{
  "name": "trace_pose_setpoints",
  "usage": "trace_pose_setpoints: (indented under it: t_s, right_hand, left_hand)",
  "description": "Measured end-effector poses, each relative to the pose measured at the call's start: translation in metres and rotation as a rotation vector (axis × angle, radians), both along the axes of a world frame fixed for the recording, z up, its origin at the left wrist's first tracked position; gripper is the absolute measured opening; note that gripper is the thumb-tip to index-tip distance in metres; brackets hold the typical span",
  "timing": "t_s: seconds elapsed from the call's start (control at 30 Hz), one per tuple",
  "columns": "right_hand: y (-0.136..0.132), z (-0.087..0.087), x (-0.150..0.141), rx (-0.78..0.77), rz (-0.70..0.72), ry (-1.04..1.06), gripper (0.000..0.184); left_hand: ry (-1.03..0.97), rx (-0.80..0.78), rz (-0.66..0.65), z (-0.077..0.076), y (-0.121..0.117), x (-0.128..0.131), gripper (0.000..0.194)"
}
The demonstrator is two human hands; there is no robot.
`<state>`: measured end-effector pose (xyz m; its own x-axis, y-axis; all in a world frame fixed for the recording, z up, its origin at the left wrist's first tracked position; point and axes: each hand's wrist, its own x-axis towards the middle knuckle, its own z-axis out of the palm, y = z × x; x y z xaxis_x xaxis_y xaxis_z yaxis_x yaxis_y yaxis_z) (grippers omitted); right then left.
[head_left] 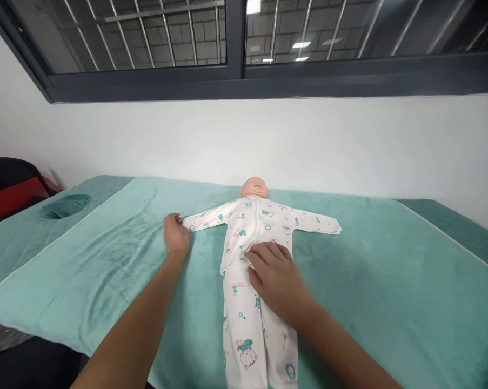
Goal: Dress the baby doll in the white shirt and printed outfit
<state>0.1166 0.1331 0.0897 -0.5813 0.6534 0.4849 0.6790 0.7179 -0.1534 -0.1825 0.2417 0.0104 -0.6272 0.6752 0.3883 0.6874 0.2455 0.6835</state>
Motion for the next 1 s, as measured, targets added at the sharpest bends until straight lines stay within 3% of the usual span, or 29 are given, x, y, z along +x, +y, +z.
trace_pose_setpoints:
  t_s: [0.2, 0.37, 0.5, 0.8, 0.87, 1.0]
  right_hand:
    - [0.01, -0.001, -0.008, 0.099, -0.032, -0.088, 0.028]
    - [0.007, 0.001, 0.005, 0.067, 0.011, 0.004, 0.018]
    - [-0.004, -0.005, 0.011, 0.0, 0.004, 0.034, 0.02]
    - [-0.065, -0.013, 0.014, -0.095, 0.017, 0.144, 0.027]
    - [-0.085, -0.022, 0.022, -0.066, 0.019, 0.111, 0.029]
    - [-0.115, -0.052, 0.045, -0.051, -0.067, 0.111, 0.05]
  left_hand:
    - [-0.039, 0.007, -0.011, 0.001, 0.0, 0.001, 0.035]
    - [-0.061, 0.0, -0.008, 0.001, 0.0, 0.001, 0.03]
    - [-0.071, -0.012, -0.001, 0.001, 0.0, 0.001, 0.027]
    - [-0.099, -0.029, -0.004, 0.003, -0.001, 0.002, 0.031]
    - [-0.104, -0.031, -0.004, 0.002, -0.001, 0.001, 0.03]
    - [-0.111, -0.034, -0.004, 0.003, -0.001, 0.001, 0.029]
